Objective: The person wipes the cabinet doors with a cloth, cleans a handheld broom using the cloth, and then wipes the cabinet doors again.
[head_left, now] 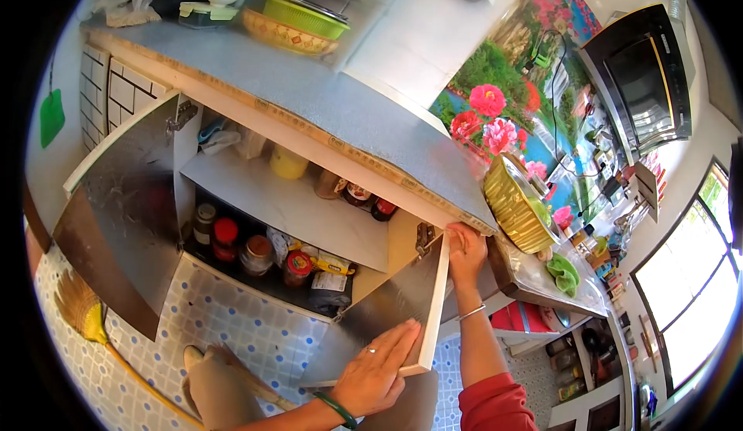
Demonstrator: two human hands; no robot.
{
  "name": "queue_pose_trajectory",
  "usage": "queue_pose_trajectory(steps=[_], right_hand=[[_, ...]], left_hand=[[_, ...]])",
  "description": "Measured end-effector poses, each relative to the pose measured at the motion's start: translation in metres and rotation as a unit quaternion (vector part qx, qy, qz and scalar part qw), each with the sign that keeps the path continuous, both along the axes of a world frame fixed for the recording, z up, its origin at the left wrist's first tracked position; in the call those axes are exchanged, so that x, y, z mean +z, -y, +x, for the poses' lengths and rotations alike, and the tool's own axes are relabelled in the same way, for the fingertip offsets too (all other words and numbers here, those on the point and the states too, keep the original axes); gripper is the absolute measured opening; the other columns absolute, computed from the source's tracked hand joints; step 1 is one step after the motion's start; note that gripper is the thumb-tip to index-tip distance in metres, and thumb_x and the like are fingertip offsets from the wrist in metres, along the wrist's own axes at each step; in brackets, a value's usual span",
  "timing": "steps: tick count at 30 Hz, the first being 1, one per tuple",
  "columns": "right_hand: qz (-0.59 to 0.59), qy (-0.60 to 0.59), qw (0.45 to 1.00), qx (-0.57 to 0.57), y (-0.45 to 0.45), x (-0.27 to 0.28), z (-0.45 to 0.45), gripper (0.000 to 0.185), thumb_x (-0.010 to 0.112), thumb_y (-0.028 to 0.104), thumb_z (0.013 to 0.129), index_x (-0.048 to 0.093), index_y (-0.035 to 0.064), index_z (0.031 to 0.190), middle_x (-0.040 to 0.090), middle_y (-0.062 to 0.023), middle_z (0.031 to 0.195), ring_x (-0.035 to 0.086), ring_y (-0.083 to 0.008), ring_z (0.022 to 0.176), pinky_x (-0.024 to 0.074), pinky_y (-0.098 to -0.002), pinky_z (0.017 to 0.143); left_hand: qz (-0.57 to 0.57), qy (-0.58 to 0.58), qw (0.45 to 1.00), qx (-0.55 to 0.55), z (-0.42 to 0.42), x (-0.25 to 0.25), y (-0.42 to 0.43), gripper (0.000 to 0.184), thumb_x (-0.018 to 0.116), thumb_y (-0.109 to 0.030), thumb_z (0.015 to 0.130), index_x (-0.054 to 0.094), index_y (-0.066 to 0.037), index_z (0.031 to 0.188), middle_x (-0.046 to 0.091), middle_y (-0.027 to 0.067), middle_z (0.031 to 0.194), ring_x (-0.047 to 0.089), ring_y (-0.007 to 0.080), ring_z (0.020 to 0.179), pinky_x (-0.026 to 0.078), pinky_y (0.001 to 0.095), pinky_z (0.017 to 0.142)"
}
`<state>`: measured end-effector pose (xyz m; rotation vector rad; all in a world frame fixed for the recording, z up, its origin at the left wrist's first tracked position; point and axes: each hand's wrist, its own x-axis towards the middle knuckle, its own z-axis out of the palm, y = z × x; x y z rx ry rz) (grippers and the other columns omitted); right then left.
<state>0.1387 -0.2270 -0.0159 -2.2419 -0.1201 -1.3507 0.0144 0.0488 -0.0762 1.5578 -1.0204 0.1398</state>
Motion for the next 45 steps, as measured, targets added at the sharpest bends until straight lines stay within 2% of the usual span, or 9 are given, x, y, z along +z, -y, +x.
queue_pose_trajectory(steps=[2,4,8,20,24,30,37,43,45], right_hand=[[-0.029,-0.053,0.998,-0.028,0.0,0.009,-0.007,0.012,0.063,0.003,0.082,0.07,0.0032,0.092,0.067,-0.0171,0.092,0.064,-0.0318,0.088,0.0489,-0.037,0.081],[-0.048,-0.109,0.989,-0.086,-0.008,0.016,-0.009,0.012,0.059,0.0,0.082,0.07,-0.0003,0.089,0.068,-0.0132,0.083,0.066,-0.0217,0.085,0.0497,-0.0305,0.08],[-0.085,-0.096,0.983,-0.129,-0.019,0.018,-0.011,0.015,0.059,0.007,0.08,0.07,0.0031,0.09,0.069,-0.0173,0.085,0.064,-0.0355,0.086,0.0489,-0.04,0.081],[-0.056,-0.161,0.961,-0.219,-0.035,-0.005,-0.043,0.016,0.056,0.007,0.082,0.067,0.0013,0.092,0.058,-0.0219,0.092,0.057,-0.0406,0.089,0.0455,-0.0473,0.08],[-0.032,-0.017,0.989,-0.141,-0.051,0.004,-0.043,0.016,0.058,0.006,0.082,0.065,0.0018,0.096,0.057,-0.0199,0.093,0.057,-0.0365,0.09,0.0459,-0.042,0.08],[-0.049,-0.034,0.997,-0.038,-0.019,0.013,-0.012,0.015,0.057,0.001,0.08,0.067,0.0042,0.092,0.061,-0.0199,0.097,0.06,-0.037,0.09,0.0482,-0.0419,0.079],[-0.052,-0.033,0.988,-0.143,-0.029,0.008,-0.011,0.015,0.058,0.002,0.081,0.07,0.0067,0.089,0.064,-0.0204,0.093,0.061,-0.037,0.088,0.0488,-0.0406,0.077],[-0.049,-0.086,0.97,-0.222,-0.042,0.017,-0.021,0.016,0.055,0.005,0.08,0.07,0.0062,0.088,0.063,-0.0238,0.092,0.061,-0.0396,0.089,0.0477,-0.0478,0.078],[-0.072,-0.22,0.942,-0.245,-0.037,0.018,-0.029,0.018,0.054,0.006,0.081,0.069,0.0062,0.09,0.063,-0.0233,0.093,0.06,-0.0405,0.091,0.0471,-0.0487,0.08]], left_hand=[[-0.025,0.005,1.0,0.004,-0.001,-0.006,0.004,0.074,0.054,0.0,0.073,0.03,0.003,0.143,0.039,0.0202,0.143,0.041,0.0346,0.13,0.035,0.0403,0.108],[-0.015,0.006,1.0,0.005,-0.002,-0.003,0.003,0.074,0.054,0.0,0.073,0.03,0.003,0.143,0.038,0.0201,0.143,0.041,0.0346,0.13,0.036,0.0404,0.108],[-0.025,-0.008,1.0,0.004,0.0,-0.002,-0.002,0.073,0.052,0.001,0.074,0.03,0.002,0.143,0.039,0.0206,0.143,0.042,0.0357,0.129,0.036,0.0408,0.107],[-0.019,-0.042,0.999,0.012,0.002,0.002,-0.011,0.071,0.051,0.001,0.075,0.031,-0.001,0.143,0.042,0.0184,0.142,0.045,0.0366,0.126,0.04,0.0406,0.102],[-0.044,-0.042,0.998,0.006,0.002,0.003,-0.011,0.071,0.051,0.001,0.075,0.032,-0.001,0.143,0.042,0.0187,0.142,0.045,0.0367,0.127,0.04,0.0405,0.103],[-0.045,-0.024,0.999,0.008,0.006,0.002,-0.009,0.073,0.052,0.001,0.073,0.032,-0.001,0.143,0.041,0.019,0.143,0.044,0.0375,0.127,0.04,0.0404,0.103],[-0.005,-0.044,0.999,0.007,0.004,0.006,-0.013,0.072,0.051,0.002,0.074,0.032,-0.001,0.143,0.042,0.0195,0.142,0.045,0.0389,0.126,0.04,0.0406,0.103],[-0.012,-0.077,0.997,-0.004,0.006,0.001,-0.015,0.071,0.052,0.0,0.076,0.033,-0.002,0.144,0.042,0.02,0.142,0.042,0.0363,0.131,0.036,0.0382,0.107],[-0.012,-0.079,0.997,-0.005,0.005,0.002,-0.015,0.071,0.052,0.0,0.076,0.033,-0.002,0.144,0.042,0.0199,0.142,0.042,0.0361,0.131,0.035,0.0379,0.107]])
